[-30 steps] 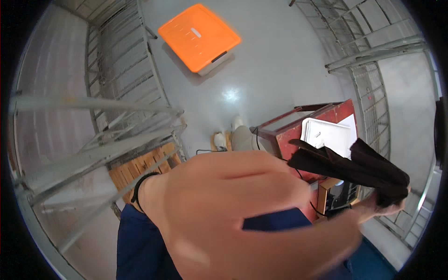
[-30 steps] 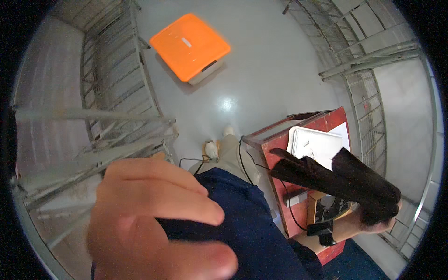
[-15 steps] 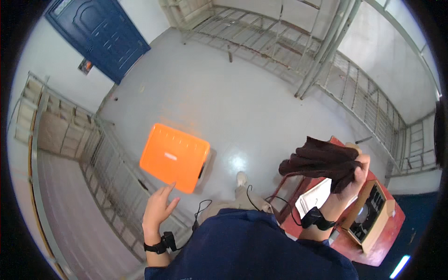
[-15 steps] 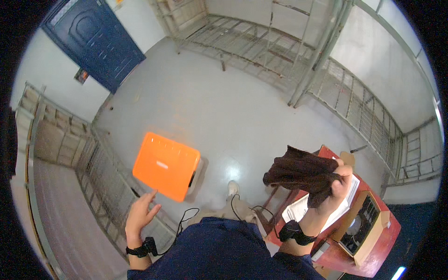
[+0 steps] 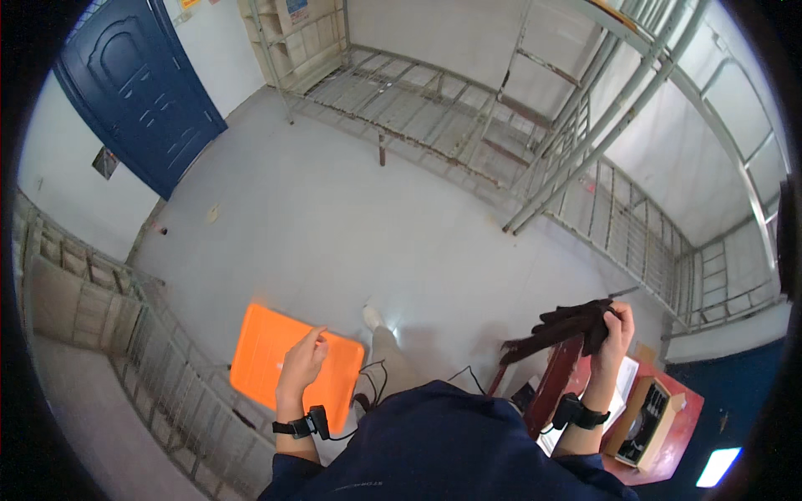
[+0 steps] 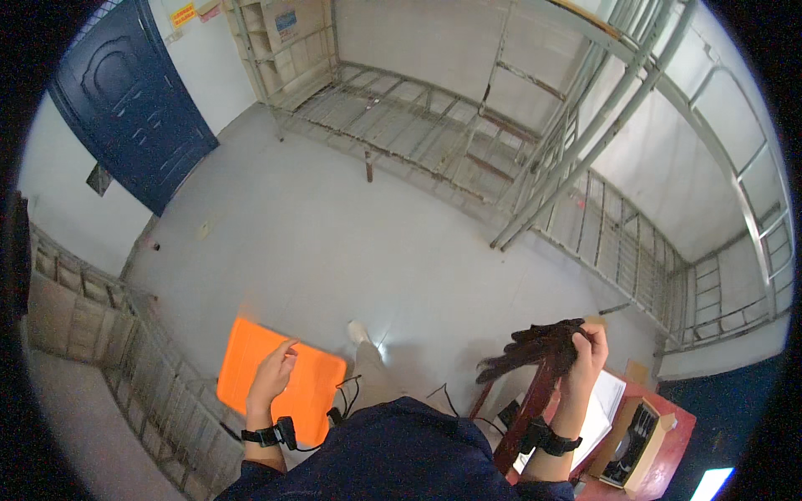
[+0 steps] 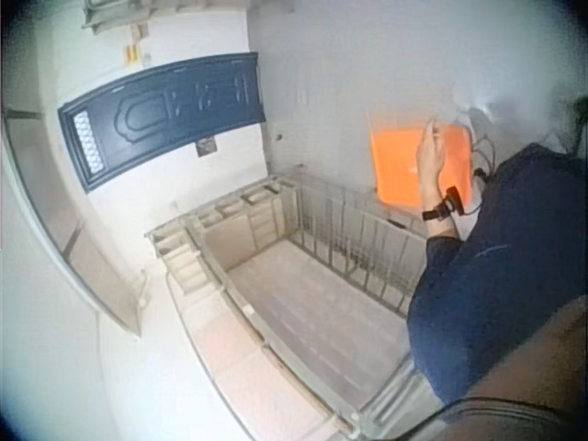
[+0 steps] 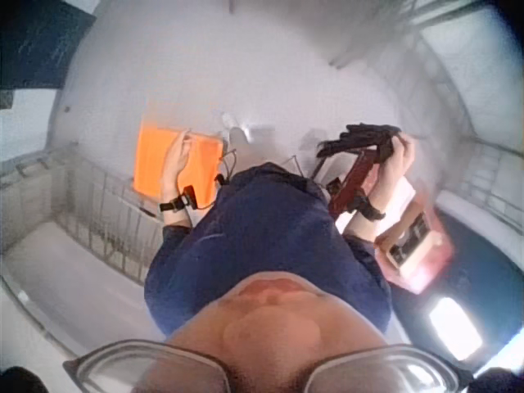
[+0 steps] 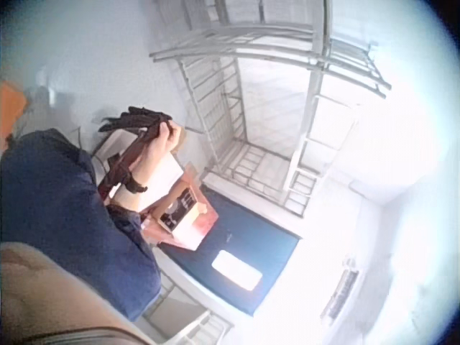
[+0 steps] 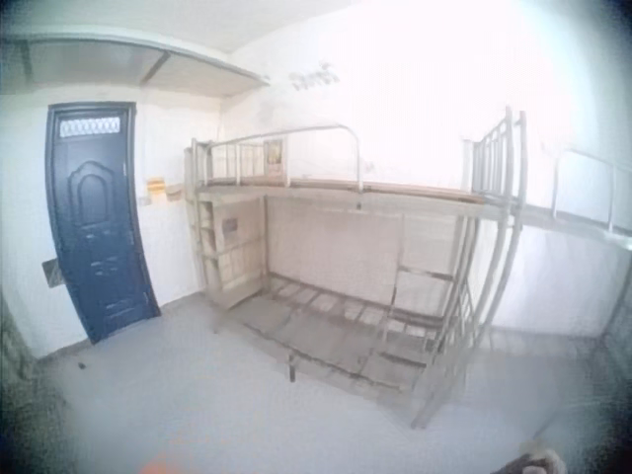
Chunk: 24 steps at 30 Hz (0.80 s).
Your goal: Repairing a metal bunk bed by adjusting components and applying tape.
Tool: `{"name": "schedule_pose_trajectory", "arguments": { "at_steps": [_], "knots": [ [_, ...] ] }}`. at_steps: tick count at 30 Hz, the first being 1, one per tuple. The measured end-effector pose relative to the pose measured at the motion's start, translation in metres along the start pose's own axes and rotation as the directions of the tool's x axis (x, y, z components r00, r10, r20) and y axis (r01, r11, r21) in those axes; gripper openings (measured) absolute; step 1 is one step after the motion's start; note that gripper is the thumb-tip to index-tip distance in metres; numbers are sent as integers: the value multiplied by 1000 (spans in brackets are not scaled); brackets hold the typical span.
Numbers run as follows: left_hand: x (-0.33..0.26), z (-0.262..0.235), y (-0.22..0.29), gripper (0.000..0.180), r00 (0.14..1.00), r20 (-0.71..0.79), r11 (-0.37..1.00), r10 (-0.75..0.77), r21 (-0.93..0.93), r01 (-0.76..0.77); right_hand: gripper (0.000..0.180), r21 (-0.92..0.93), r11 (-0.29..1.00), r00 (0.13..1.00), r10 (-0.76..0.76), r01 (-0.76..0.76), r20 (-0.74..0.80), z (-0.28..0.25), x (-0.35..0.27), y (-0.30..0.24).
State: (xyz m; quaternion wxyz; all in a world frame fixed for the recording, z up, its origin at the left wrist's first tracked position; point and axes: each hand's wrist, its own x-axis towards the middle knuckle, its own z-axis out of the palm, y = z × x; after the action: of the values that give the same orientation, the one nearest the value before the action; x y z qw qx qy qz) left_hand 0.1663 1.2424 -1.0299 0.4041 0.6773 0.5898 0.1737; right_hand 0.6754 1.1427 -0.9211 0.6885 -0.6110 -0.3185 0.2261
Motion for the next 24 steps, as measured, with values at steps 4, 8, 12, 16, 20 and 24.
{"name": "schedule_pose_trajectory", "arguments": {
  "at_steps": [4, 8, 12, 16, 20, 24],
  "knots": [
    [82, -41, -47, 39, 994, -88, 994, 66, 90, -58, 1, -209, 975, 997, 68, -72, -25, 39, 57, 51],
    [148, -75, -33, 37, 992, -115, 998, -56, -15, 55, 3, -299, 942, 987, 157, -155, -15, 77, 115, 103],
    [211, -86, -53, 36, 994, -86, 995, 68, 82, -61, 6, -426, 861, 946, 323, -279, 33, 143, 140, 111],
    [276, -99, -42, 34, 998, -35, 999, 43, -28, -44, 6, -430, 844, 921, 384, -321, 68, 194, 173, 145],
    [335, -128, -31, 36, 1000, 2, 997, 23, -80, -23, 6, -415, 821, 892, 449, -391, 48, 246, 214, 187],
    [387, -148, -44, 35, 998, -62, 998, -34, 44, 36, 5, -340, 843, 880, 468, -417, 82, 295, 275, 244]
  ]
}}
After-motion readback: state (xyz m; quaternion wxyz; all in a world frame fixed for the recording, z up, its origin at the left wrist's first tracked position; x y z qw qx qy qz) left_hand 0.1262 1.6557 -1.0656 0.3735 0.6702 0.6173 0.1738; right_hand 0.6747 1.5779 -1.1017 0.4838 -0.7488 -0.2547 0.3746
